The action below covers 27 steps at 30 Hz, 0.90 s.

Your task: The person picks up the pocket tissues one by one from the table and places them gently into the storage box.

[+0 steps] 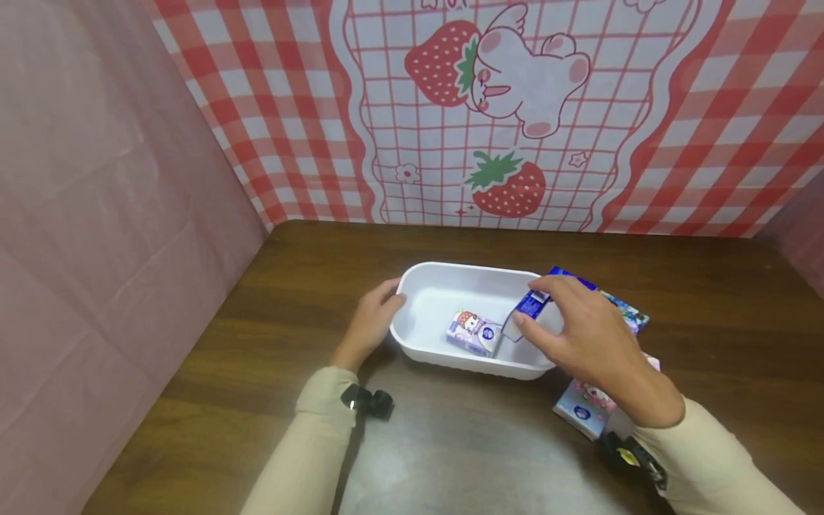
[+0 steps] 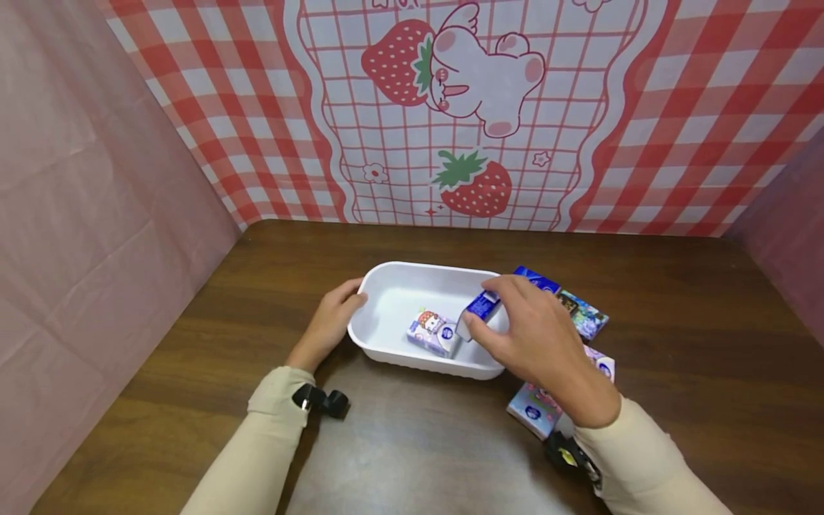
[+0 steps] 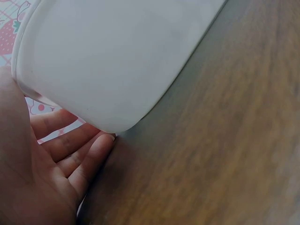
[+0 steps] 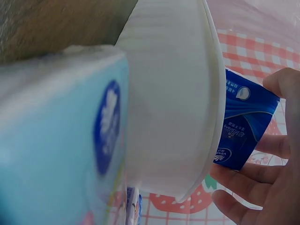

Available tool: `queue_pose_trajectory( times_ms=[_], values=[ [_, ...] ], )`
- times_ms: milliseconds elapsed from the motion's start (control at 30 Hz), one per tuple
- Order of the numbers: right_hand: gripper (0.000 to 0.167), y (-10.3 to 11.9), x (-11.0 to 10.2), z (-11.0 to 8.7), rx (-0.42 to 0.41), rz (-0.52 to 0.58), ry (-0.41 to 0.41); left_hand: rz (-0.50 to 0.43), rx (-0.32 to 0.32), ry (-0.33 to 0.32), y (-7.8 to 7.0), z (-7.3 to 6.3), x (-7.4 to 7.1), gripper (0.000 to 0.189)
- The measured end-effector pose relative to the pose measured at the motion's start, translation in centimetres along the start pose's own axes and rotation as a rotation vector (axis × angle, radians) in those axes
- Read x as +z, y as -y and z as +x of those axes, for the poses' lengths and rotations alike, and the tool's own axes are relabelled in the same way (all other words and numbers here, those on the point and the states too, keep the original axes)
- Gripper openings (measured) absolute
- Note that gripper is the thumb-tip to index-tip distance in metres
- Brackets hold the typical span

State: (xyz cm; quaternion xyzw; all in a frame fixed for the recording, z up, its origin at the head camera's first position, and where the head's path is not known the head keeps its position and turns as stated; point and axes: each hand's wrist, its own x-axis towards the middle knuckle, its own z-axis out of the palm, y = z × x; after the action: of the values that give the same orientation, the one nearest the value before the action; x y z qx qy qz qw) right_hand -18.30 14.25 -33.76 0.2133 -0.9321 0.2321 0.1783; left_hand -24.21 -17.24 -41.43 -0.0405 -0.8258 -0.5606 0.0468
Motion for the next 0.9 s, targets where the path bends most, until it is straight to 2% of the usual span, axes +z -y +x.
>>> queue_pose_trajectory(
  times_ms=[433, 900],
  values=[
    [0.058, 0.67, 0.5, -0.04, 0.004, 0.018, 0.041, 0.01, -0.017, -0.004, 0.35, -0.09, 0.02, 0.04],
    [0.056, 1.01, 0.89, 0.42, -0.046, -0.003, 0.025, -0.006, -0.007, -0.008, -0.17, -0.17, 0.0, 0.04]
  ],
)
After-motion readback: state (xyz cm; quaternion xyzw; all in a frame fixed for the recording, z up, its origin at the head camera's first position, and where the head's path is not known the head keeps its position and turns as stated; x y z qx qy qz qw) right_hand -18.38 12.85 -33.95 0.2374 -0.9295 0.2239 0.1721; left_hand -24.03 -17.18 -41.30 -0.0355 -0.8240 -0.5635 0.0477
